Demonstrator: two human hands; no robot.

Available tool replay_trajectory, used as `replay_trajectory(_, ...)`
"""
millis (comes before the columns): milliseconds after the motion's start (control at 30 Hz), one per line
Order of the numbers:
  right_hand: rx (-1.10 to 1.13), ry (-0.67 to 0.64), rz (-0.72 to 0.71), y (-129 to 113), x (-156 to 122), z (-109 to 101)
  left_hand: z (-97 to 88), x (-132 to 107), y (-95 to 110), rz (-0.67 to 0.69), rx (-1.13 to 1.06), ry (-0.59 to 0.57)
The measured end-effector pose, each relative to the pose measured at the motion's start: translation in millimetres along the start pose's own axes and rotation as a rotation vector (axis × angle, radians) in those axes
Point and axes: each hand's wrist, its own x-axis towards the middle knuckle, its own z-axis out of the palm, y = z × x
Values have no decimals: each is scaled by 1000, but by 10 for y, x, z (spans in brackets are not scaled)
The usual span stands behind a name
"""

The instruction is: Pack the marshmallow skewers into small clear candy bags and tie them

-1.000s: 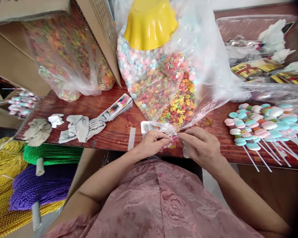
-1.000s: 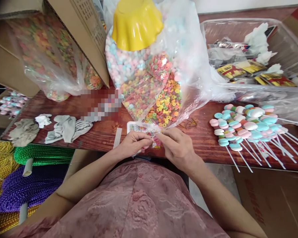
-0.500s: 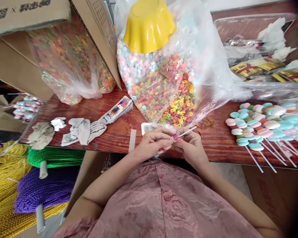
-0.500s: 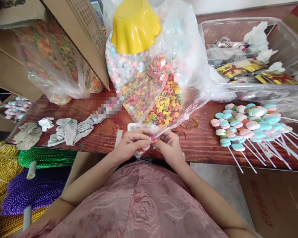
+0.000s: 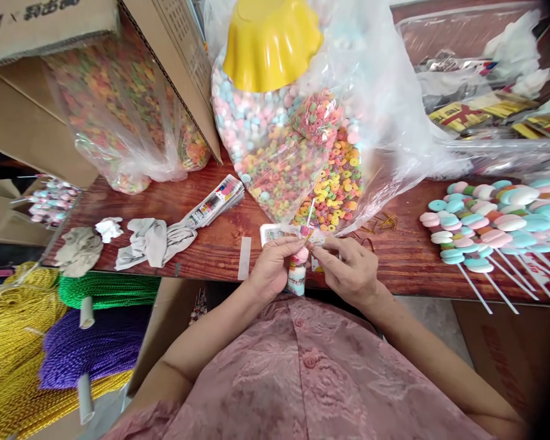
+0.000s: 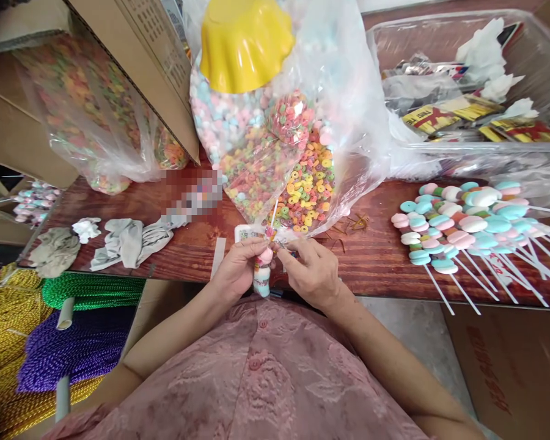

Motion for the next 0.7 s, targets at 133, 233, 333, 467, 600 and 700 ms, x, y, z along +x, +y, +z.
replay_trajectory(133, -107, -68, 2, -36, 40, 19, 26, 27, -67, 20, -37, 60)
replay_trajectory(233, -144, -27, 19, -57, 55, 73, 65, 63, -101, 33, -55, 73)
replay_trajectory(333, -91, -29, 76, -22, 33, 141, 89, 78, -109, 56, -86, 61)
replay_trajectory(467, 144, -23, 261, 72, 15, 103, 75, 28, -86, 55, -58, 30)
replay_trajectory(600, 449, 94, 461, 16, 81, -59, 53, -22, -85, 103, 97, 55)
replay_trajectory(700, 545, 32, 409, -123, 156, -79, 39, -22, -113, 202, 219, 39)
